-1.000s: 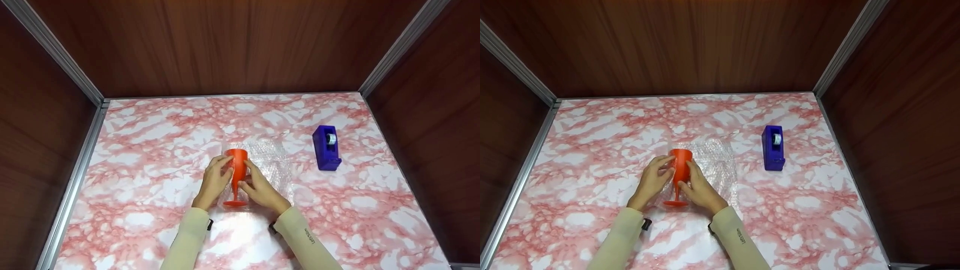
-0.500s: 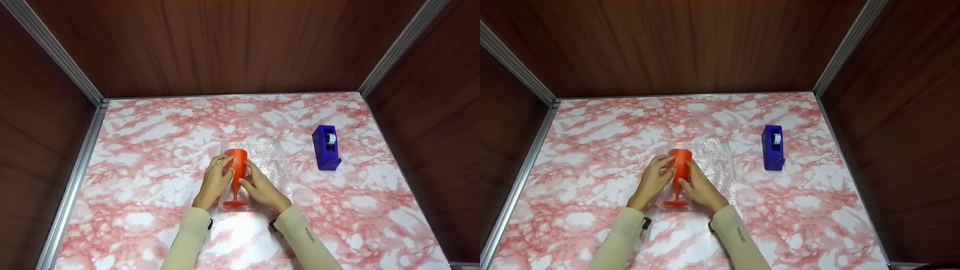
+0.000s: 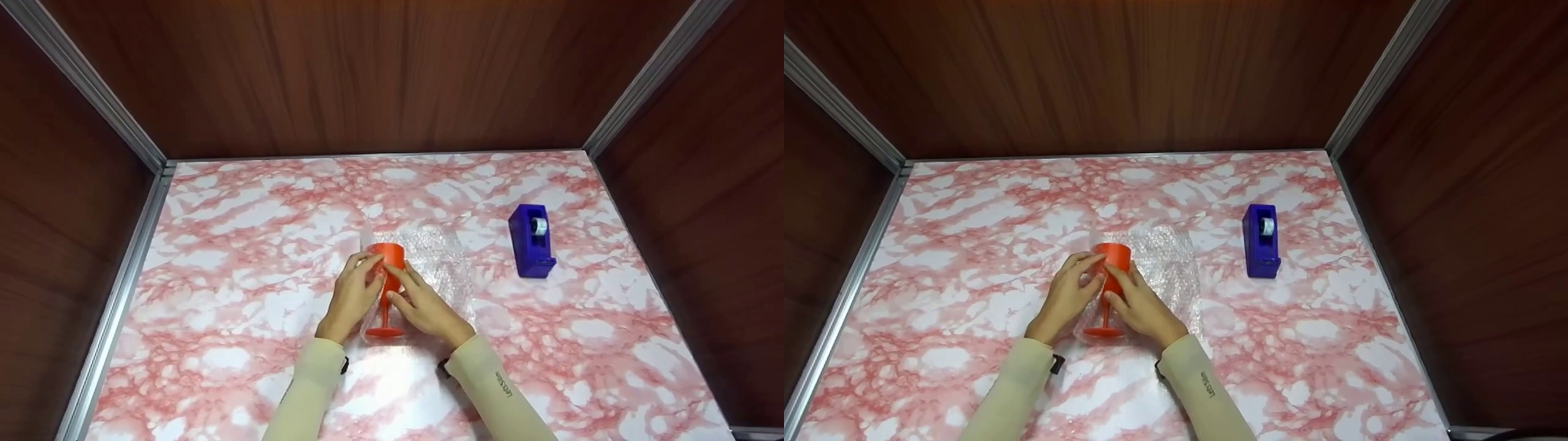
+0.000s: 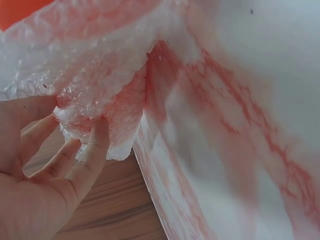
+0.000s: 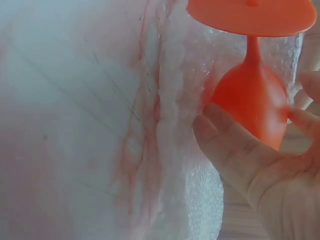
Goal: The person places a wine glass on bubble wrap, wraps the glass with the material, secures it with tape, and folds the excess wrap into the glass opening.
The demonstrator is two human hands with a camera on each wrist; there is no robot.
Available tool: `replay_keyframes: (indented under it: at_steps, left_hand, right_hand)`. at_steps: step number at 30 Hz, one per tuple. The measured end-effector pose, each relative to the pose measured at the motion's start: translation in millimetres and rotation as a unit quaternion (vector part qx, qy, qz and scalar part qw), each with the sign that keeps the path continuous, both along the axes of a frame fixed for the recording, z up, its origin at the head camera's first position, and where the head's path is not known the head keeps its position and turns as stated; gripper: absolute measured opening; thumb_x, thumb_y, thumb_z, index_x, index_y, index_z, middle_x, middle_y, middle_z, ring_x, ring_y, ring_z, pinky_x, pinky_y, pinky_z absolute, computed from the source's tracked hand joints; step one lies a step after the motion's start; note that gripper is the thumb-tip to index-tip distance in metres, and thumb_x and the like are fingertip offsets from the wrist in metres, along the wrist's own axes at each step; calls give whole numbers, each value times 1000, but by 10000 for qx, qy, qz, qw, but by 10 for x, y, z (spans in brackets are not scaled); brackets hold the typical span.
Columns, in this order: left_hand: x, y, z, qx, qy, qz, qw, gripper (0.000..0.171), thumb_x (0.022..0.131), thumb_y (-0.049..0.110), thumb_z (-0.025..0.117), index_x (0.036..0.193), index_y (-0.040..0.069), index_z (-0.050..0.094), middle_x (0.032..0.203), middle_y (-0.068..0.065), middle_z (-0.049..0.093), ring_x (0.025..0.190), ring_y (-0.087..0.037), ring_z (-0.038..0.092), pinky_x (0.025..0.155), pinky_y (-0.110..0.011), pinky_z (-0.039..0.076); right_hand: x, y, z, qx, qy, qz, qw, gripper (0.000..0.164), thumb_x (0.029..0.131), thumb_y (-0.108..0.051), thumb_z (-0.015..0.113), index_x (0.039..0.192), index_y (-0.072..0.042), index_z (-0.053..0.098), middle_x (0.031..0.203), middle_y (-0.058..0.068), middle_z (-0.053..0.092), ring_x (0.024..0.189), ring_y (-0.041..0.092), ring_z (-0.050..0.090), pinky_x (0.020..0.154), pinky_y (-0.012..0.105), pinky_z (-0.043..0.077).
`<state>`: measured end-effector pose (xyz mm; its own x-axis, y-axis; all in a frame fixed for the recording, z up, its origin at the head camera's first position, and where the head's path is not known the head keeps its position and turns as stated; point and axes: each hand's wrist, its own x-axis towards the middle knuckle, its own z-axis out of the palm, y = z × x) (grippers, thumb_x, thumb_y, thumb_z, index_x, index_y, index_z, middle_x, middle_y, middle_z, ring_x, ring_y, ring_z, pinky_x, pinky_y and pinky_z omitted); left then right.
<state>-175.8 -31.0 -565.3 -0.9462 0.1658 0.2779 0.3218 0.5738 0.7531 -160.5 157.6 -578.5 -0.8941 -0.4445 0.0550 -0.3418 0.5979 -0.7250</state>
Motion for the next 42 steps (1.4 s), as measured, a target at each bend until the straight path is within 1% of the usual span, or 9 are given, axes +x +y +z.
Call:
replay_keyframes:
  at_steps: [2, 6, 12, 17, 22, 29, 37, 40, 42]
  left_hand:
    - [4, -7, -3, 16, -21, 45, 10000, 47, 93, 9, 70, 138, 3, 59, 135, -15, 54, 102, -26, 63, 90, -39, 52]
    - [13, -14, -8, 168, -98, 140, 9997, 59, 91, 9, 72, 144, 1, 49, 133, -16, 55, 108, -30, 62, 88, -40, 54]
    - [17, -8, -40, 247, -150, 267, 9992, 52, 90, 10, 74, 138, -1, 56, 135, -18, 50, 96, -29, 65, 81, -37, 56]
    - [28, -10, -37, 184, -220, 336, 9990, 50, 89, 14, 75, 135, 1, 61, 134, -20, 51, 111, -35, 61, 96, -46, 49]
    - [14, -17, -29, 263, -230, 265, 9990, 49, 90, 15, 75, 136, 3, 61, 138, -21, 54, 127, -37, 52, 106, -48, 40]
    - [6, -14, -23, 350, -255, 187, 9989, 49, 90, 14, 75, 136, 3, 61, 140, -21, 54, 130, -36, 50, 109, -46, 37]
    - [-26, 21, -44, 266, -333, 162, 9990, 50, 91, 15, 73, 137, 3, 60, 142, -21, 52, 131, -36, 49, 108, -47, 38]
    - [-24, 30, -46, 251, -398, 175, 9987, 50, 91, 15, 73, 138, 4, 59, 142, -21, 51, 131, -37, 49, 108, -48, 38]
    - [-19, 33, -46, 253, -392, 185, 9987, 50, 90, 15, 74, 138, 5, 60, 142, -20, 51, 130, -37, 49, 107, -49, 39]
  right_hand:
    - [-5, -5, 1, -5, 2, 13, 10000, 57, 105, -44, 48, 157, -31, 31, 161, 25, 18, 97, 20, 66, 92, 44, 50]
    - [-9, -8, -8, -14, 18, 57, 10000, 57, 105, -43, 49, 157, -29, 31, 161, 24, 19, 96, 20, 65, 94, 45, 49]
    - [-6, -10, -35, -54, 47, 52, 10000, 58, 105, -45, 48, 157, -27, 31, 160, 27, 17, 95, 20, 64, 94, 46, 49]
    - [4, -16, -50, -224, -28, 77, 9997, 57, 105, -43, 48, 156, -23, 31, 160, 29, 16, 94, 19, 64, 92, 44, 50]
    - [-9, -27, -55, -384, -93, 95, 9992, 53, 106, -38, 47, 155, -21, 32, 160, 20, 25, 96, 20, 64, 90, 42, 51]
    - [-34, -20, -72, -354, -17, 101, 9993, 52, 107, -38, 45, 154, -20, 32, 157, 14, 34, 109, 25, 58, 99, 46, 45]
    - [-8, 54, -69, -127, 332, 102, 9993, 52, 107, -27, 49, 156, -22, 32, 158, 25, 27, 110, 32, 62, 102, 50, 44]
    - [3, 75, -72, 27, 470, 64, 9989, 53, 106, -25, 50, 157, -23, 32, 158, 25, 25, 117, 35, 59, 103, 50, 43]
    - [9, 79, -70, 113, 570, 28, 9983, 53, 106, -26, 49, 157, -23, 33, 158, 24, 25, 129, 39, 49, 105, 51, 40]
